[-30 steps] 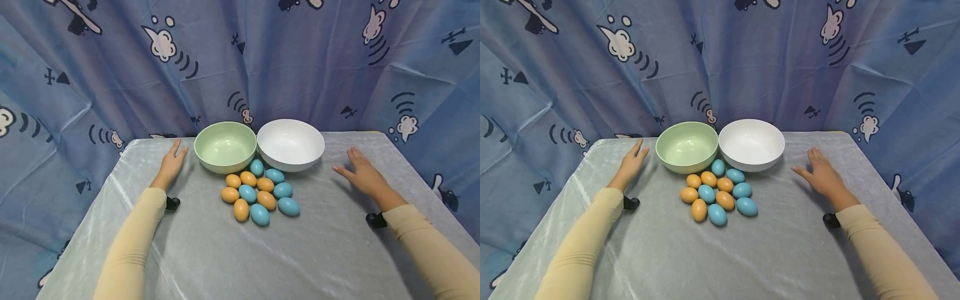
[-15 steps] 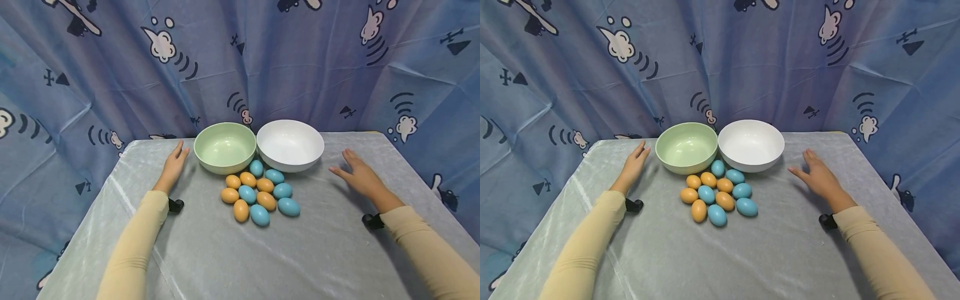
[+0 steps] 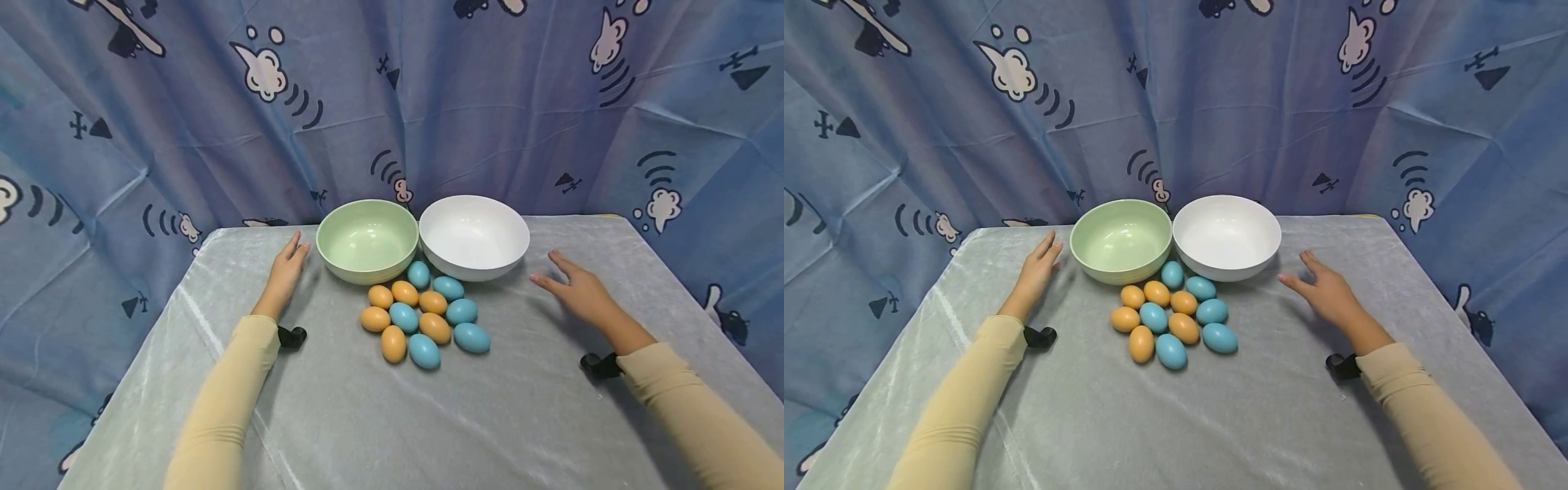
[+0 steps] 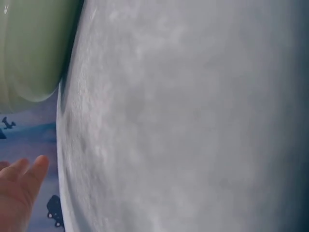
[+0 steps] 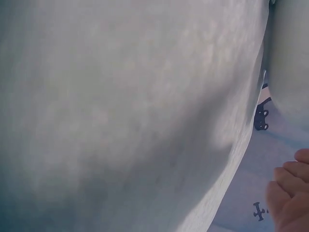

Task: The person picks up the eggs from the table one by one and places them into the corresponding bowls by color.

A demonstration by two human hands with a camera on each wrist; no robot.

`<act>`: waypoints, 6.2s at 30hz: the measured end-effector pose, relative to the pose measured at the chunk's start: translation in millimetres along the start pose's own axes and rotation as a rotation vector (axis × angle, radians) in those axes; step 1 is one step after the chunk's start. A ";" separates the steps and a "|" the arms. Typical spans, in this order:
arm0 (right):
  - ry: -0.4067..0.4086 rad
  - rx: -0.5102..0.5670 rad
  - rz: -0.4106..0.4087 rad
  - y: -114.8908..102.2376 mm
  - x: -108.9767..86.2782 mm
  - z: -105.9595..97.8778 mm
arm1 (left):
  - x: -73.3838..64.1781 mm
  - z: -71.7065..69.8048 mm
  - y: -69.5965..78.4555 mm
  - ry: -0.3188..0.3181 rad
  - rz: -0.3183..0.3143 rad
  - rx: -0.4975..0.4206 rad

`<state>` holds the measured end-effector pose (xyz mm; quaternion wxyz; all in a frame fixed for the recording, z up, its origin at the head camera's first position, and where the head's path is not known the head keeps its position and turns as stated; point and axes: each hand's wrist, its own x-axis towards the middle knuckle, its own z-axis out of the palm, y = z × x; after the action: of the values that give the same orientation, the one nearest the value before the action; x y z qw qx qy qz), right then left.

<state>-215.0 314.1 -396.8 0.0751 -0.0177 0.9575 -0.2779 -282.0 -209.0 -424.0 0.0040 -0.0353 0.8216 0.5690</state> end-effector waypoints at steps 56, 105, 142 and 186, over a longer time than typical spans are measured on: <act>-0.072 0.355 -0.033 -40.4 -22.6 36.1 | -1.3 46.2 6.5 0.048 -0.038 -0.523; -0.170 0.534 -0.095 -62.4 -12.3 72.8 | 0.3 53.1 -11.0 0.043 0.000 -0.615; -0.208 0.575 -0.139 -59.1 -8.5 80.7 | -3.1 52.1 -9.0 0.074 -0.025 -0.582; -0.102 0.441 -0.107 -69.3 -11.9 74.5 | -2.1 50.6 -10.2 0.076 -0.014 -0.591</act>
<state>-192.4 217.0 -420.3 0.1106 -0.0657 0.8662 -0.4829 -281.0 -165.2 -451.3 -0.0335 -0.0618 0.6195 0.7819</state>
